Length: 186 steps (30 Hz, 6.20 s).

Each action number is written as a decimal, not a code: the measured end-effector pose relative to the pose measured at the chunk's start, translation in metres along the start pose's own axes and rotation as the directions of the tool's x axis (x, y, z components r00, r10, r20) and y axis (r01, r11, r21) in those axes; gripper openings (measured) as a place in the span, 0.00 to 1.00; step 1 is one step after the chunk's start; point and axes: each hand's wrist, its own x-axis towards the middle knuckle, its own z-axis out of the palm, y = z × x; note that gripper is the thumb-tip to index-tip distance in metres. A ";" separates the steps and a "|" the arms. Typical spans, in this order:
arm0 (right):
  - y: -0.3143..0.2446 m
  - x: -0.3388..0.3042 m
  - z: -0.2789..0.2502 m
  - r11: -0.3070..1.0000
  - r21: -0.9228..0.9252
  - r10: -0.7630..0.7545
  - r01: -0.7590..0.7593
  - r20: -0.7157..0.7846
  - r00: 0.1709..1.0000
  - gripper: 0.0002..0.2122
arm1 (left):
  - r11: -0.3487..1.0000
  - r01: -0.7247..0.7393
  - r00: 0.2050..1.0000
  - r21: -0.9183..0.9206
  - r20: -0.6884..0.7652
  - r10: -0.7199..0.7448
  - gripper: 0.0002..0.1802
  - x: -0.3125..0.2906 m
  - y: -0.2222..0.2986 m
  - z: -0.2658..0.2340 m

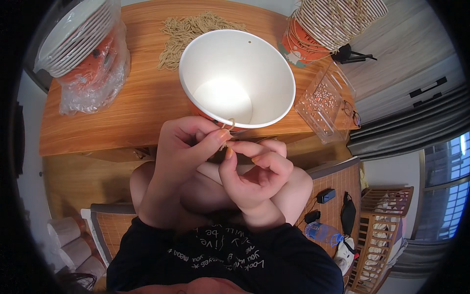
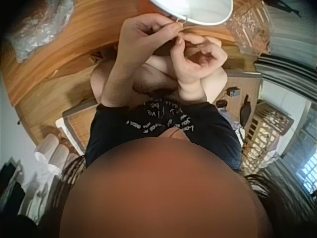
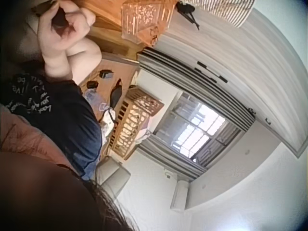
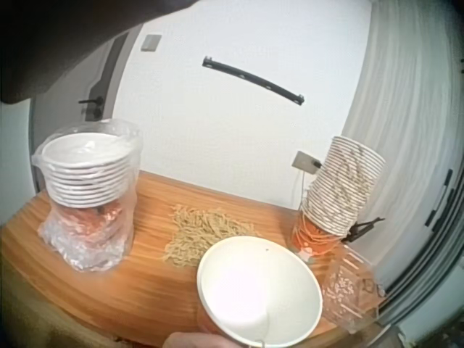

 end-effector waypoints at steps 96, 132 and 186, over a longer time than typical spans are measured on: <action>-0.001 -0.005 -0.007 0.995 0.099 0.033 -0.030 -0.031 0.999 0.21 | 0.999 -0.014 1.000 -0.039 -0.026 0.013 0.05 0.002 -0.004 0.000; 0.000 0.000 -0.001 0.954 0.240 0.176 -0.178 0.030 0.984 0.25 | 0.999 -0.029 1.000 -0.045 -0.006 0.029 0.05 0.001 -0.007 0.002; 0.002 -0.006 0.001 0.964 0.211 0.168 -0.161 -0.017 0.986 0.25 | 0.997 0.001 1.000 -0.077 0.009 0.000 0.05 0.002 -0.008 0.002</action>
